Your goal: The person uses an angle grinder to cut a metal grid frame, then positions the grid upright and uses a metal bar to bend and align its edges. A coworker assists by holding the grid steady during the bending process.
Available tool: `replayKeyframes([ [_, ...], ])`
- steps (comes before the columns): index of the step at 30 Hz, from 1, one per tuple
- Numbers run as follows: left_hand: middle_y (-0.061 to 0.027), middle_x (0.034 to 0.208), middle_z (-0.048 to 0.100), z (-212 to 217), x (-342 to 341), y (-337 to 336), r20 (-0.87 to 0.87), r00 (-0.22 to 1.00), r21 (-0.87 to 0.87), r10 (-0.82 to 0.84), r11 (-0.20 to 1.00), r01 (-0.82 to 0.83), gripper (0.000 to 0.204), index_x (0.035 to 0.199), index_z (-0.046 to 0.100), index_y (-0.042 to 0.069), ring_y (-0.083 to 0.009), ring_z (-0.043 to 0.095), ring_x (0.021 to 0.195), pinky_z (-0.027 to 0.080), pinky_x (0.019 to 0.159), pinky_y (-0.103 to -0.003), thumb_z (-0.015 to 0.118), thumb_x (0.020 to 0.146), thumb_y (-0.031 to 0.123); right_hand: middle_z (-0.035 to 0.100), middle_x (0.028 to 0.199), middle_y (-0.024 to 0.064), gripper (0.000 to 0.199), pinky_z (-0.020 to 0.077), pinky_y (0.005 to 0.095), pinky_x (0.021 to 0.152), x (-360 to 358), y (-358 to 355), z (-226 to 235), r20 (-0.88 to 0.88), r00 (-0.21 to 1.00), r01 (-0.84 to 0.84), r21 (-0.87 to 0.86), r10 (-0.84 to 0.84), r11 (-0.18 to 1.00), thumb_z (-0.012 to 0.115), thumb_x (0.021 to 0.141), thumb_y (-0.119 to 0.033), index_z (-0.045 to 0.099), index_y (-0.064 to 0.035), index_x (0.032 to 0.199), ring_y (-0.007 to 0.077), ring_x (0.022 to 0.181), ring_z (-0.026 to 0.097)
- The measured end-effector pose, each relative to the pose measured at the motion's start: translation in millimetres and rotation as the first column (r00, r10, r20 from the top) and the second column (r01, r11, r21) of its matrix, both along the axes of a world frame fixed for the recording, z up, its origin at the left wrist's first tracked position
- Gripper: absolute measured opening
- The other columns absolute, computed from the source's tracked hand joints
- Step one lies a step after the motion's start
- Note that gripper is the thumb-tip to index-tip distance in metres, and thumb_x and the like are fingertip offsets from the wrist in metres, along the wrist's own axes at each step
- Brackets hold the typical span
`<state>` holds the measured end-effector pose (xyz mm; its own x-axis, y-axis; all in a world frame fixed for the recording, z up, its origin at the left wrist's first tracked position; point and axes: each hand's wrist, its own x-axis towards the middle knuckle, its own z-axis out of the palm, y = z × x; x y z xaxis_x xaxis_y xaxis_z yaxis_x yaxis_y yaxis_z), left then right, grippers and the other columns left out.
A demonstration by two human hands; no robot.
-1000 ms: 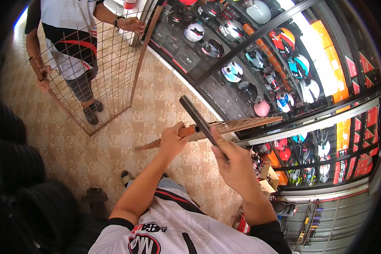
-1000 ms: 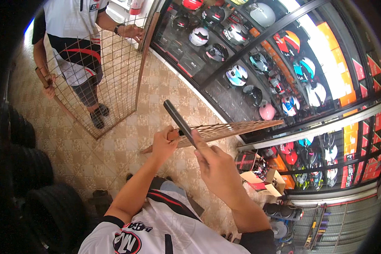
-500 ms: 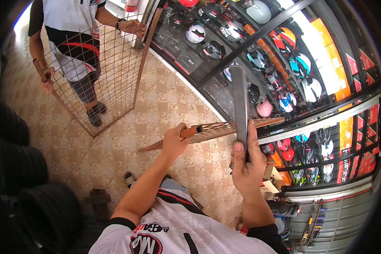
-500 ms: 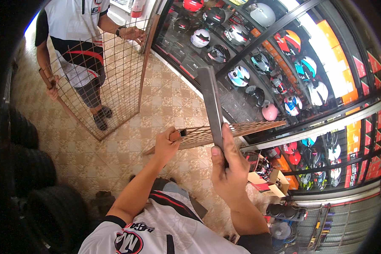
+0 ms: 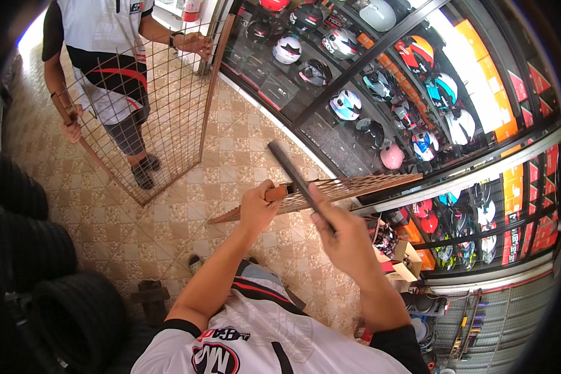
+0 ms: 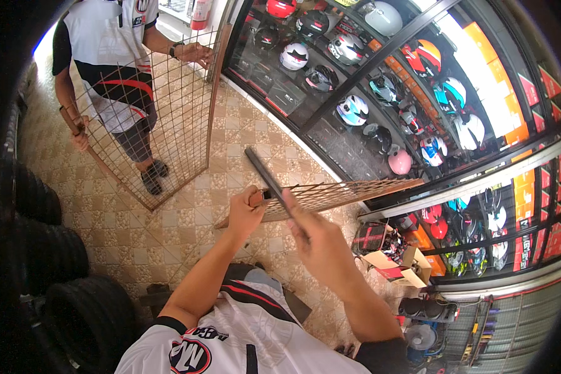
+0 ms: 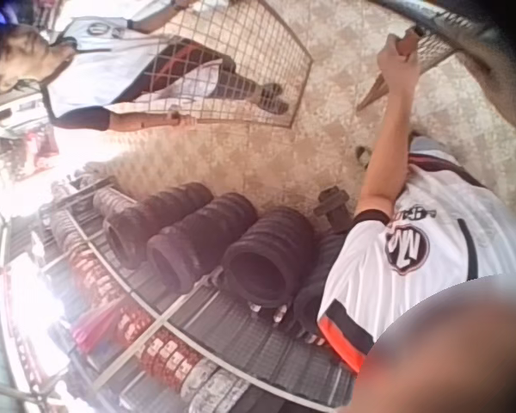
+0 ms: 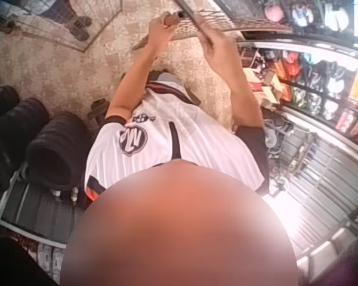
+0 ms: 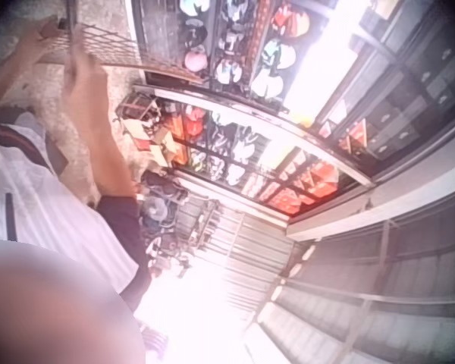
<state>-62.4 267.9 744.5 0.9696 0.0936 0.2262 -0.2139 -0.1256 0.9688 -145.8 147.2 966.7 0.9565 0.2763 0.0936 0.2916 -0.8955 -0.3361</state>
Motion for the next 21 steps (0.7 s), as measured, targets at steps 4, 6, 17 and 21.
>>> replayKeyframes([
  [4,-0.0157,0.064,0.061,-3,4,3,0.018,1.0,0.004,0.013,1.0,-0.013,0.013,0.086,0.063,0.004,-0.0333,0.062,0.057,0.046,0.055,-0.04,0.074,0.082,0.012,0.074,0.105,0.0166,0.043,0.0567,0.0359,0.07,4,1,9,0.289,0.955,-0.123,0.188,0.065,0.974,0.069,0.096,-0.002,0.065,-0.0069,0.138,0.0261,0.075,0.069],
  [6,-0.0157,0.064,0.061,-4,5,0,0.046,0.999,-0.031,0.013,0.999,-0.012,0.013,0.085,0.063,0.004,-0.0333,0.061,0.057,0.046,0.056,-0.039,0.074,0.082,0.012,0.074,0.102,0.0164,0.04,0.0554,0.0305,0.072,-5,5,19,0.341,0.936,-0.157,0.186,0.086,0.97,0.07,0.095,-0.001,0.066,-0.0022,0.135,0.021,0.076,0.067],
  [17,-0.0169,0.072,0.064,-11,9,-3,0.006,0.997,0.081,-0.078,0.994,0.077,0.012,0.087,0.066,0.004,-0.0357,0.065,0.066,0.048,0.06,-0.042,0.071,0.08,0.011,0.052,0.079,0.0032,0.066,0.0464,0.0343,0.047,-3,-8,87,-0.045,0.937,-0.287,-0.669,0.347,0.686,0.066,0.084,-0.005,0.062,-0.0322,0.144,0.019,0.058,0.056],
  [21,-0.0204,0.075,0.066,-12,7,-5,-0.086,0.994,0.052,0.068,0.997,-0.064,0.017,0.095,0.066,0.005,-0.0377,0.067,0.07,0.05,0.063,-0.043,0.069,0.08,0.013,0.068,0.088,0.0074,0.06,0.0514,0.0376,0.053,-49,-56,60,0.048,0.975,-0.188,-0.346,0.217,0.919,0.077,0.081,-0.013,0.064,-0.024,0.138,0.025,0.066,0.066],
])
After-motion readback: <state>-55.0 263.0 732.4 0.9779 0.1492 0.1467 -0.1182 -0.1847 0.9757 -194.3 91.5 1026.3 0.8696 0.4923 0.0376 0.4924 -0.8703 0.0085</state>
